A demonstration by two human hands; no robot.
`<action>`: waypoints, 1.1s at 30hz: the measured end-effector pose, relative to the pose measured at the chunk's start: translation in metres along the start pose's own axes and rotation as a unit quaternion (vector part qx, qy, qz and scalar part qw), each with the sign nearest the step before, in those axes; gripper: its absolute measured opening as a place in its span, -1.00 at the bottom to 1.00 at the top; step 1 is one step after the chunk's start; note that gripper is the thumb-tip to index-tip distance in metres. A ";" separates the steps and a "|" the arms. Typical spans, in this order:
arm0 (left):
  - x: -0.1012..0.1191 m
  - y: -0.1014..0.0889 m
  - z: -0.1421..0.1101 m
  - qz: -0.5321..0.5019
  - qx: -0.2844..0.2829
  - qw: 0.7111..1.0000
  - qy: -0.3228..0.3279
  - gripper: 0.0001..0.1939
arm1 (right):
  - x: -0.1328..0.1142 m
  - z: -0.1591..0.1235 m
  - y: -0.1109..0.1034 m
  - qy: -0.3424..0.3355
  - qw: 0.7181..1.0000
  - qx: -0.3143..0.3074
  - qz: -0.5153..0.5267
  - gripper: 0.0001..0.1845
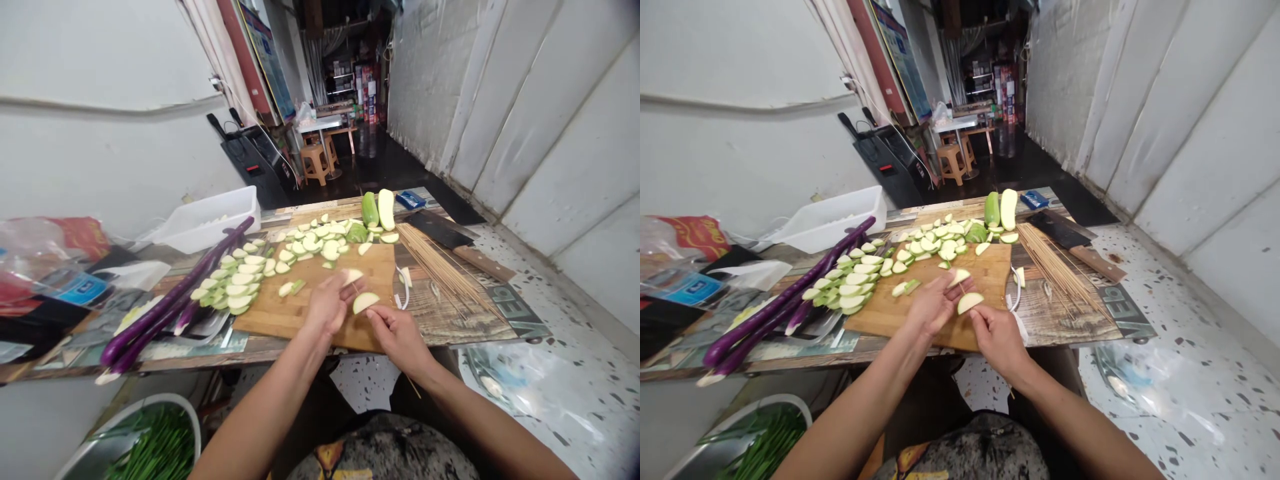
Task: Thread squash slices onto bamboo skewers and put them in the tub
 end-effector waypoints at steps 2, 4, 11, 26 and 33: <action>-0.006 0.002 -0.004 -0.002 0.002 1.000 -0.007 -0.94 | 0.001 0.001 0.000 0.004 1.000 0.002 -0.001 -0.67; -0.011 0.004 -0.008 0.006 -0.004 1.000 -0.010 -0.93 | 0.003 0.003 0.000 0.006 1.000 0.003 0.004 -0.66; -0.021 0.011 -0.013 0.045 -0.021 0.999 -0.019 -0.88 | 0.004 0.006 -0.003 0.011 1.000 0.020 0.011 -0.68; 0.041 0.078 0.053 0.662 -0.071 0.684 0.298 -0.78 | 0.059 -0.017 -0.087 0.129 0.978 0.138 0.090 -0.65; 0.015 0.105 0.076 0.834 -0.033 0.460 0.302 -0.72 | 0.081 -0.025 -0.101 0.167 0.963 0.162 0.133 -0.64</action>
Point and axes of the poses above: each hand's wrist, its own z-axis towards the middle knuckle, its own y-axis out of the palm, x = y × z, the point moved 10 cm from there along z, towards the middle knuckle, and after that the axes turned 8 degrees about -z, right-handed, at the moved point
